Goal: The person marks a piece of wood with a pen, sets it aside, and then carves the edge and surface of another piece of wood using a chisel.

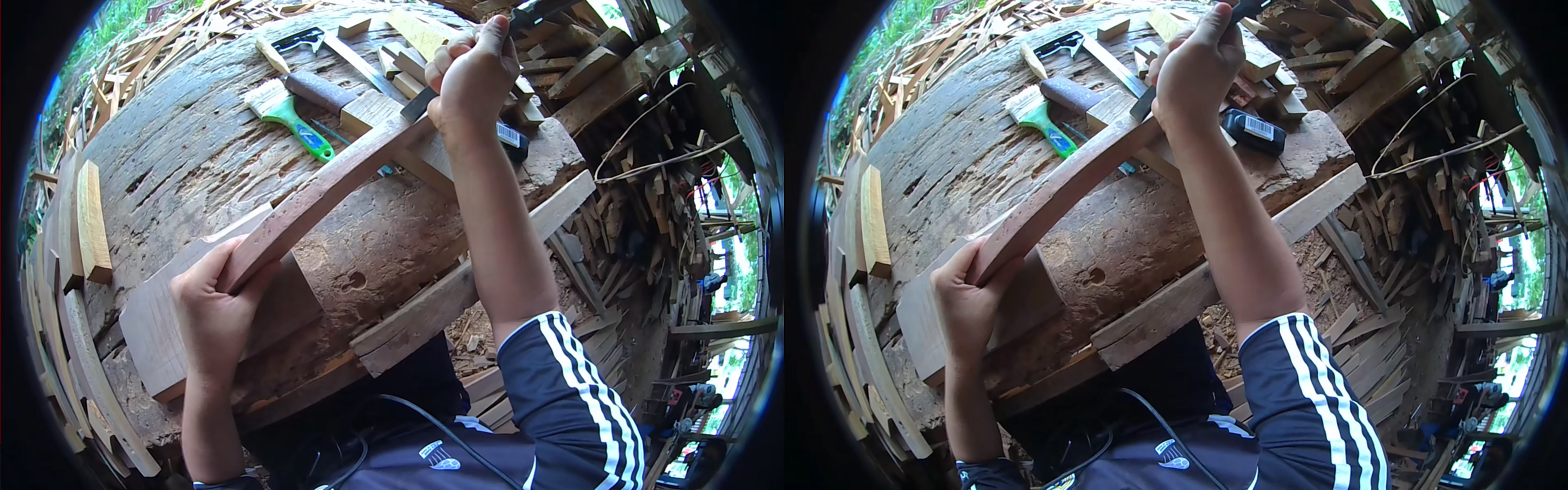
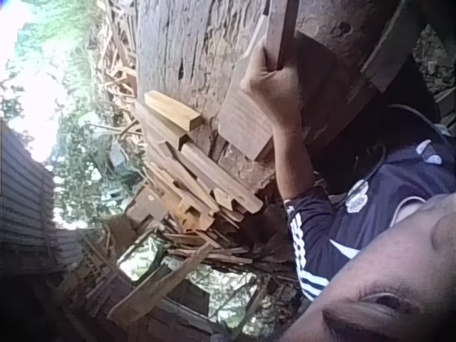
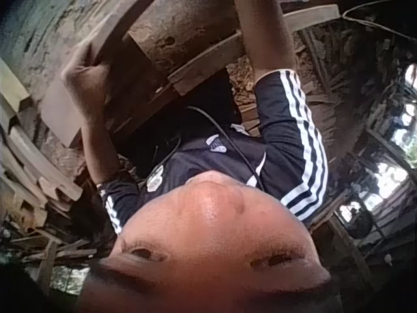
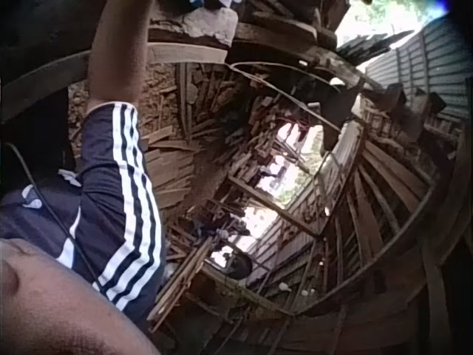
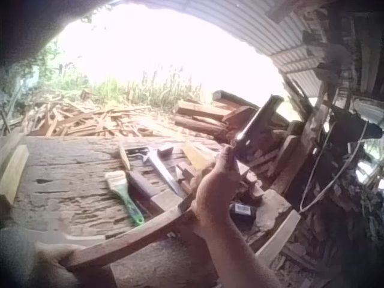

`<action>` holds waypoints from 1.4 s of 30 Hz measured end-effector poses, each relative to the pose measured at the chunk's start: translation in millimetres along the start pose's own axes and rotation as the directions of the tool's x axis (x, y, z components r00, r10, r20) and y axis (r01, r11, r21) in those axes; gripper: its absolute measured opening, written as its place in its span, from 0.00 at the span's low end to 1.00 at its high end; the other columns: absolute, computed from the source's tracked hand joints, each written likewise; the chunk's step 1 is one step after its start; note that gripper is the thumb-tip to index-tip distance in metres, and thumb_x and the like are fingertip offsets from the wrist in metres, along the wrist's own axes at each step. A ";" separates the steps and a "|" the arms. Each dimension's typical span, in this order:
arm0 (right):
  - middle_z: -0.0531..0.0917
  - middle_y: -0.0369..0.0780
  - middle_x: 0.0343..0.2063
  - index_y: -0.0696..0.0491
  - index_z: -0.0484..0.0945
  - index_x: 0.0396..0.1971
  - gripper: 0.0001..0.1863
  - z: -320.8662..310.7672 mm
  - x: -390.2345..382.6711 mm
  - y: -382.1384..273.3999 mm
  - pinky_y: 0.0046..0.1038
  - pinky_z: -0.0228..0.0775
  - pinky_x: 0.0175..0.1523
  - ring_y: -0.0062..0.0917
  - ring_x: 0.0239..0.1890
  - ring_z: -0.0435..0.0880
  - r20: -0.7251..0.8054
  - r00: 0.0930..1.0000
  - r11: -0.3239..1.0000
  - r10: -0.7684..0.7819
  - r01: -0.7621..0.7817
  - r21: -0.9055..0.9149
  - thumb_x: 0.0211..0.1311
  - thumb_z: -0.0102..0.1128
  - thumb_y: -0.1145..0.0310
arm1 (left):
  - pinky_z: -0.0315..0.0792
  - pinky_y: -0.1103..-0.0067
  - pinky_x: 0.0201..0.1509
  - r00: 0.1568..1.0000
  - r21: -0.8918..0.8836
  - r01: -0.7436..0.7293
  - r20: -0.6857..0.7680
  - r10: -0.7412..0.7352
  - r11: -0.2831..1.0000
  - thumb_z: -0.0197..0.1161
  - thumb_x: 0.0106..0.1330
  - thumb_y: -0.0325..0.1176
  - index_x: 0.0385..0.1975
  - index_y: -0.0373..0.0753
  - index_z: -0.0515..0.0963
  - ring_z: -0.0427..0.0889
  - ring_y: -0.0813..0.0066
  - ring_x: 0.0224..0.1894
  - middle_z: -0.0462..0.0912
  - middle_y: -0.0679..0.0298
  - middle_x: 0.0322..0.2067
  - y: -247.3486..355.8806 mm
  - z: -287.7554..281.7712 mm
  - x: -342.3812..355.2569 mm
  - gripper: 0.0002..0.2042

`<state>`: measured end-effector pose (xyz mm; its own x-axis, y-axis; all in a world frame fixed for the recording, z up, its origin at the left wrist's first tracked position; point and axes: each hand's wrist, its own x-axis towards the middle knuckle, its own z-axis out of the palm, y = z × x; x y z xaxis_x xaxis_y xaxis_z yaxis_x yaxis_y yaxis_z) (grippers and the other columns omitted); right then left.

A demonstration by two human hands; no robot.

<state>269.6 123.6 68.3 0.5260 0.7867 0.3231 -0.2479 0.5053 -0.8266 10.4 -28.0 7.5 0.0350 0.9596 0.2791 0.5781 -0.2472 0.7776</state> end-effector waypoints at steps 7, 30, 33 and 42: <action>0.64 0.32 0.10 0.50 0.62 0.31 0.22 -40.7 47.6 8.1 0.23 0.50 0.10 0.17 0.05 0.60 -0.101 0.994 0.999 0.036 -0.037 -0.006 0.82 0.33 0.50 | 0.77 0.79 0.40 0.999 0.007 -0.045 -0.019 0.045 0.999 0.77 0.54 0.28 0.42 0.34 0.85 0.88 0.74 0.33 0.88 0.55 0.31 3.7 10.3 3.8 0.15; 0.62 0.30 0.13 0.48 0.59 0.27 0.21 -28.8 32.0 -0.6 0.20 0.49 0.13 0.14 0.09 0.57 -0.109 0.993 0.999 0.041 -0.042 -0.009 0.81 0.37 0.52 | 0.78 0.77 0.40 1.000 -0.007 -0.019 -0.019 0.019 1.000 0.76 0.55 0.27 0.42 0.34 0.85 0.89 0.68 0.34 0.88 0.53 0.32 7.3 9.3 1.6 0.14; 0.61 0.30 0.12 0.49 0.60 0.26 0.22 -26.6 27.5 0.2 0.21 0.50 0.13 0.15 0.09 0.57 -0.105 0.992 0.998 0.066 -0.066 0.003 0.81 0.36 0.51 | 0.78 0.77 0.39 0.999 -0.010 -0.034 -0.023 0.034 0.999 0.75 0.55 0.27 0.41 0.34 0.85 0.89 0.68 0.33 0.88 0.53 0.31 11.4 11.4 2.0 0.14; 0.56 0.28 0.14 0.47 0.56 0.23 0.23 -6.1 6.4 2.9 0.24 0.42 0.17 0.16 0.12 0.49 -0.127 0.984 0.988 0.123 -0.134 -0.078 0.82 0.35 0.52 | 0.77 0.76 0.38 0.999 -0.022 -0.021 -0.039 0.020 1.000 0.75 0.55 0.27 0.41 0.35 0.85 0.88 0.63 0.32 0.86 0.52 0.30 0.3 6.8 -0.9 0.13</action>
<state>277.3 127.9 65.1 0.5909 0.7912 0.1577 -0.2519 0.3666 -0.8957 16.1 -28.1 3.6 0.0147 0.9485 0.3163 0.5591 -0.2701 0.7839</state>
